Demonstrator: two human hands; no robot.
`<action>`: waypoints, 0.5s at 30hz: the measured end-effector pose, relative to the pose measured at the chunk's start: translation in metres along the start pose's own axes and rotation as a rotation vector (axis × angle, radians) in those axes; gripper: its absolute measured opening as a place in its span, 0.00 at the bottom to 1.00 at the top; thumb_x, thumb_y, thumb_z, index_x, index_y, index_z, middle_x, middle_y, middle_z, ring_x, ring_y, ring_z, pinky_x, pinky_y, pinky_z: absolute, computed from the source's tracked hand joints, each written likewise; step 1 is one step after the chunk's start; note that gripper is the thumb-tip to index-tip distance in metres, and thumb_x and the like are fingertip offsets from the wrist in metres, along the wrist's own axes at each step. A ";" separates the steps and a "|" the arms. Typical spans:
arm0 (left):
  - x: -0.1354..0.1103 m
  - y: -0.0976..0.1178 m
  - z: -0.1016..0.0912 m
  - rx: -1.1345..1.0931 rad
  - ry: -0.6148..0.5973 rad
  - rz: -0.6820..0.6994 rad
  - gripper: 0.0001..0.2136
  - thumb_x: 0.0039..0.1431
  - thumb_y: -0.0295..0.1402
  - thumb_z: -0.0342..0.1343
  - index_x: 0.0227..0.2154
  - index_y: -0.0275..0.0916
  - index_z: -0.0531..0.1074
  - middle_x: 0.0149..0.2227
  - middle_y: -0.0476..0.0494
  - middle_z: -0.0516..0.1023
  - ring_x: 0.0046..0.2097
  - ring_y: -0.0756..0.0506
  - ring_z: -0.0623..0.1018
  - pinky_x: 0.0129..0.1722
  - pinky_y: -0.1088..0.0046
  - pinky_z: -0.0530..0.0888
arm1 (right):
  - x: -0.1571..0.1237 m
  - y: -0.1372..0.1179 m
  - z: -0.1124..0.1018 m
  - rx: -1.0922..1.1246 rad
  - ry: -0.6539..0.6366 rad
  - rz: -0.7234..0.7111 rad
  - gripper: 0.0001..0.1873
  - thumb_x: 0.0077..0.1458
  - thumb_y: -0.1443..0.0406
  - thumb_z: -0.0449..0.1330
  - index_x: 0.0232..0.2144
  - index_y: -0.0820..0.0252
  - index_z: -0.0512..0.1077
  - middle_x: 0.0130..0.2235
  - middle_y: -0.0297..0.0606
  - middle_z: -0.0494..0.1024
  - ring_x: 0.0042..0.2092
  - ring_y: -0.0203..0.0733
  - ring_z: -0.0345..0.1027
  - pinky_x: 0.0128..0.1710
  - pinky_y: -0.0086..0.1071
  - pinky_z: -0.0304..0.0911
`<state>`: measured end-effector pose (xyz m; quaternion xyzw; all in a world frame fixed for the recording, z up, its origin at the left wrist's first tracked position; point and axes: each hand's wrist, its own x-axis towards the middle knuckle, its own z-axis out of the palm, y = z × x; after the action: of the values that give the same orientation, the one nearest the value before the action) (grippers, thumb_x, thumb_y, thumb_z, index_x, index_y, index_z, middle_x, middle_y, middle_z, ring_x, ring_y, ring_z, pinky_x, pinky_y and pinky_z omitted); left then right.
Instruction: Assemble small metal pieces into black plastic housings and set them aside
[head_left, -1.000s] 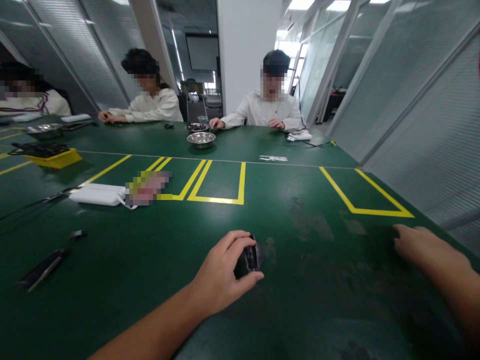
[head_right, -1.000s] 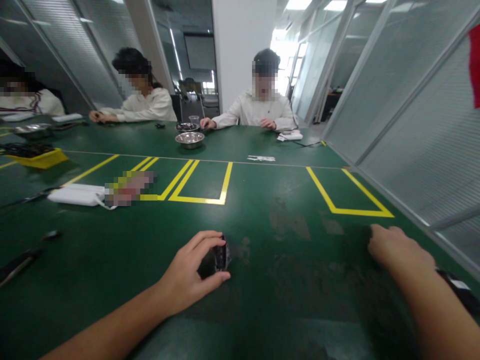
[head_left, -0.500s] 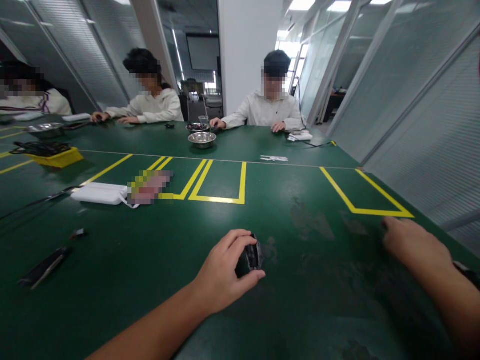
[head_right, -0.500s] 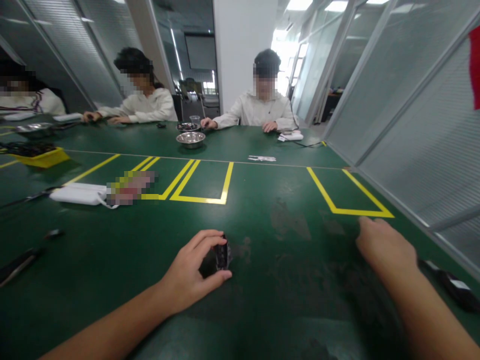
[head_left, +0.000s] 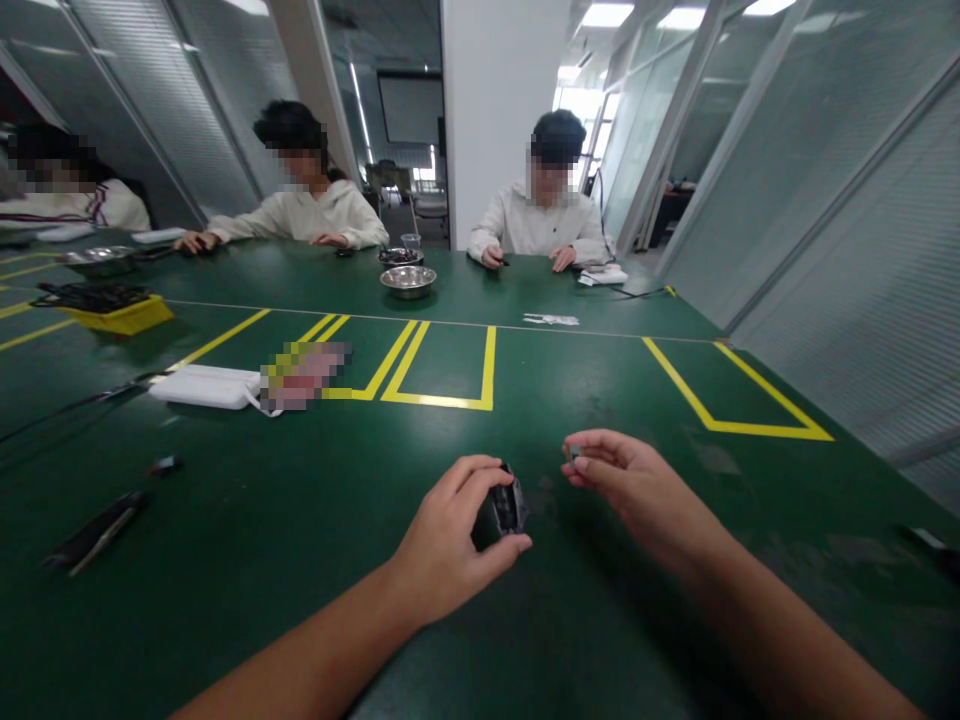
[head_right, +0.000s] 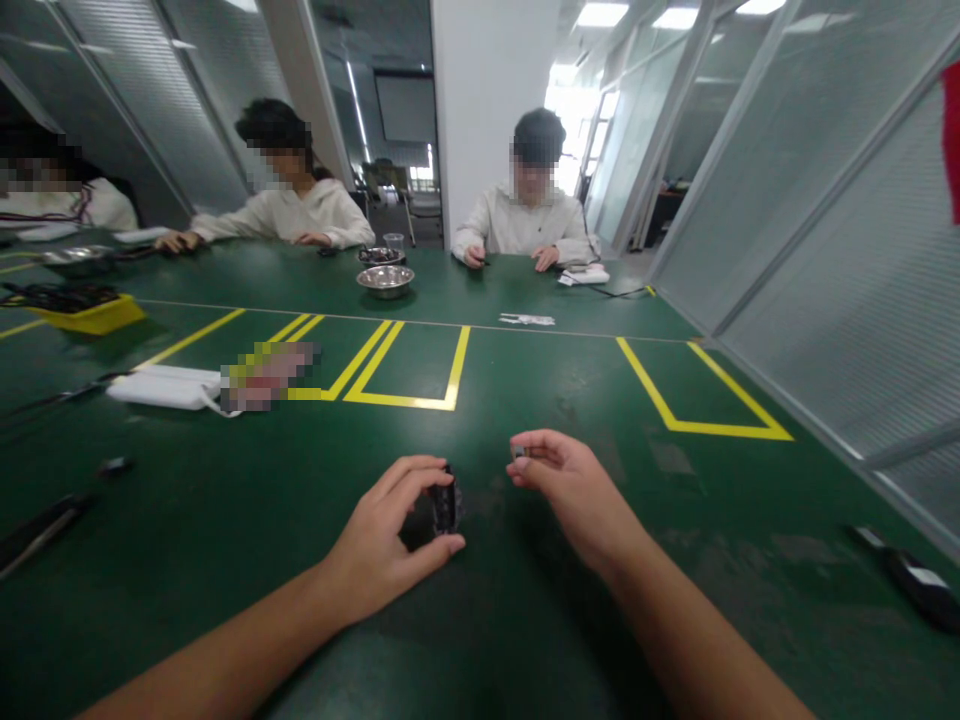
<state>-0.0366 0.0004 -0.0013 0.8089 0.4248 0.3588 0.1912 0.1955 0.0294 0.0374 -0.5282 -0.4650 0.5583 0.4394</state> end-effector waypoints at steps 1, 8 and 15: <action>0.000 -0.001 0.000 0.000 0.006 -0.001 0.23 0.53 0.36 0.65 0.51 0.41 0.67 0.54 0.37 0.70 0.57 0.38 0.71 0.56 0.55 0.71 | -0.001 0.003 0.010 0.124 0.011 0.033 0.19 0.41 0.61 0.71 0.37 0.60 0.74 0.35 0.37 0.77 0.37 0.40 0.72 0.41 0.36 0.66; 0.000 0.000 0.001 -0.009 0.045 -0.011 0.22 0.52 0.35 0.65 0.50 0.42 0.68 0.54 0.37 0.70 0.56 0.38 0.72 0.56 0.55 0.71 | -0.004 0.026 0.046 0.463 0.027 0.113 0.19 0.41 0.61 0.74 0.36 0.60 0.74 0.35 0.35 0.77 0.33 0.35 0.70 0.35 0.30 0.63; 0.002 0.002 0.000 -0.015 0.070 -0.018 0.21 0.53 0.36 0.64 0.49 0.41 0.68 0.53 0.37 0.70 0.56 0.38 0.72 0.56 0.56 0.71 | -0.008 0.038 0.043 0.515 -0.076 0.086 0.18 0.45 0.61 0.73 0.37 0.59 0.74 0.38 0.37 0.78 0.34 0.36 0.70 0.37 0.32 0.63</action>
<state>-0.0348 0.0013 0.0006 0.7905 0.4357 0.3884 0.1855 0.1526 0.0123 0.0017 -0.3970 -0.3007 0.6959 0.5174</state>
